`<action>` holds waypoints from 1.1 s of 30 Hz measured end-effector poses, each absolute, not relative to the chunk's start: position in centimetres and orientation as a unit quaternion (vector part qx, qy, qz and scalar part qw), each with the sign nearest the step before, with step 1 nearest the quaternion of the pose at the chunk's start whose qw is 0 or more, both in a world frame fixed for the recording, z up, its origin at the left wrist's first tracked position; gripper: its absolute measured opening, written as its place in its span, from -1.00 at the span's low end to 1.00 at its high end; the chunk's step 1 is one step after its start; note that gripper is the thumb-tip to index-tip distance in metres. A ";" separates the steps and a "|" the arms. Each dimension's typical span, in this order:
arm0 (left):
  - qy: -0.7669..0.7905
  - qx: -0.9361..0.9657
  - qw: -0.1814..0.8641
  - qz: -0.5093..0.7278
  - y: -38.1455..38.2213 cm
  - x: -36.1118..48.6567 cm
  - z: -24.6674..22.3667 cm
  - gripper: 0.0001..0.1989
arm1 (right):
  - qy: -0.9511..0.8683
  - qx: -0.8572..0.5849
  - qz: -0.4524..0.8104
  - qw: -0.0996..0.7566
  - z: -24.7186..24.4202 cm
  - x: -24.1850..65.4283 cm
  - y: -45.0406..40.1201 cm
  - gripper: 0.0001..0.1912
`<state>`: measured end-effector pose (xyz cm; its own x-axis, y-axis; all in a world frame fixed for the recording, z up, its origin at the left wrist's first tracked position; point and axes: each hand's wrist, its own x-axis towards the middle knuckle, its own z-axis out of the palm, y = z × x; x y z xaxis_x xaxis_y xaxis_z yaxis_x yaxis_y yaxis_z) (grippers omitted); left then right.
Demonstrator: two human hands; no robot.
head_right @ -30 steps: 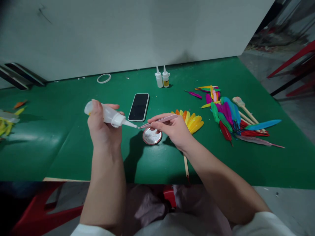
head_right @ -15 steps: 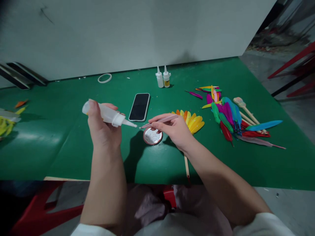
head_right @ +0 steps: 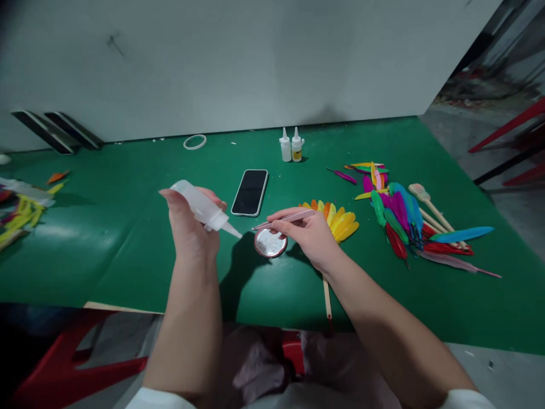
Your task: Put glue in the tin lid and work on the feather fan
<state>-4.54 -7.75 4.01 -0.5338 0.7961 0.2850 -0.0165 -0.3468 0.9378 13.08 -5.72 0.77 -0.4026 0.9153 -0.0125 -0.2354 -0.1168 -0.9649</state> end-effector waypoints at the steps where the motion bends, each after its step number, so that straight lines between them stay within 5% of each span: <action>1: 0.497 0.396 0.283 0.719 -7.8 -4.6 4.1 -0.40 | -0.507 -0.337 0.668 0.429 0.8 13.1 -5.7 -0.87; 18: 0.612 0.470 0.159 0.616 -10.1 -4.3 6.6 -0.60 | -0.504 -0.344 0.665 0.430 0.8 13.0 -5.7 -0.87; 33: 0.554 0.389 0.276 0.682 -9.1 -4.7 5.7 -0.63 | -0.508 -0.326 0.668 0.435 0.8 13.1 -5.7 -0.89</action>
<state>-4.72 -9.14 5.73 -0.5447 0.8077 0.2254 0.0547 -0.2340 0.9707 13.12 -5.74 0.83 -0.4091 0.9125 0.0061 -0.2503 -0.1058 -0.9624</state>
